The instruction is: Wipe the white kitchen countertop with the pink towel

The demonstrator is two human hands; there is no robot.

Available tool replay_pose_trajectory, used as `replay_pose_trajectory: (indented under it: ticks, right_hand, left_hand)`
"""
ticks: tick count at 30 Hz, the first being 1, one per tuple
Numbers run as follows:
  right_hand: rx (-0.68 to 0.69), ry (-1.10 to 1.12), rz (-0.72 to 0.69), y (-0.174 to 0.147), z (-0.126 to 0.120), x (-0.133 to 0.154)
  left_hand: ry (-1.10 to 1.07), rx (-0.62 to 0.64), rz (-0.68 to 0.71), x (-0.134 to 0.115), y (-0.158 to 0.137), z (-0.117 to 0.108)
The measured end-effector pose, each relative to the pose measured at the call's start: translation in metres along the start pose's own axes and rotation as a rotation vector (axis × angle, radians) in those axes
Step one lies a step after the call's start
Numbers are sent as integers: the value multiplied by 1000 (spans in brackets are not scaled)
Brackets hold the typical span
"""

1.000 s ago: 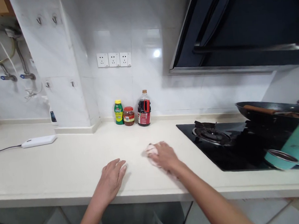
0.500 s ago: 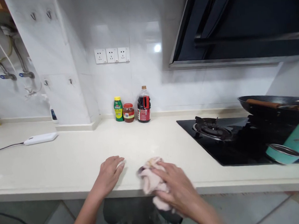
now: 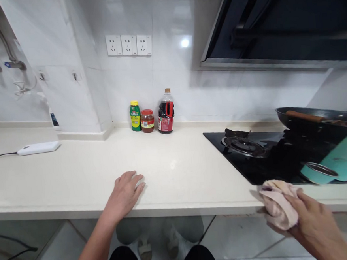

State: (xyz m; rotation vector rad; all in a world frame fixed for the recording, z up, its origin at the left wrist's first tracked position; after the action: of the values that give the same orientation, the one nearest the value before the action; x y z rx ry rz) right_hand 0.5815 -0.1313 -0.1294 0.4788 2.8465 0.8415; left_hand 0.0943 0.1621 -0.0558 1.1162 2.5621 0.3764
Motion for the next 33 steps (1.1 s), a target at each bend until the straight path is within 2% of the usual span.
replay_pose_trajectory:
  ticks: [3,6,10,12,16,18,20,23,26,29,33]
  right_hand:
    - [1,-58,-116,14,-3,34]
    - [23,-88,-190,26,-11,86]
    - [53,-46,-329,46,-24,181]
    - [61,74,-379,59,-30,235]
    - [174,252,-496,82,-35,336]
    - [193,282,-551,90,-36,375]
    - [203,312,-596,95,-36,401]
    - [207,343,-648,95,-35,415]
    - [141,389,-677,86,-33,399]
    - [28,442,-662,74,-31,361]
    - [-64,433,-625,56,-29,289]
  left_hand:
    - [-10,-29,1,0,0,2]
    - [-11,-28,-3,1,0,3]
    - [-15,-19,-12,1,0,3]
    - [-43,-12,-8,0,0,2]
    - [-156,-5,-7,3,-1,1]
    - [-244,-32,-22,6,0,-2]
    - [-351,-49,-49,10,2,-7]
    - [-451,-38,-88,12,4,-13]
    - [-391,-7,-83,10,4,-15]
    - [-290,11,-55,9,3,-11]
    - [-209,24,-46,13,1,-2]
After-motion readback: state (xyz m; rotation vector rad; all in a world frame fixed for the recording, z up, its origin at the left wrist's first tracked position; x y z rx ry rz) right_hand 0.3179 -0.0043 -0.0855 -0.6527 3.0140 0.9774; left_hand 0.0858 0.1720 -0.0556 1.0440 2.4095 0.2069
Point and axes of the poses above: each hand's wrist, its own y-axis towards the middle knuckle, its own z-axis out of the palm, x = y × z, the point moved 3 cm from there along y, towards the middle knuckle, and after that the axes turned 7 degrees about x, right-handed, at the moved point
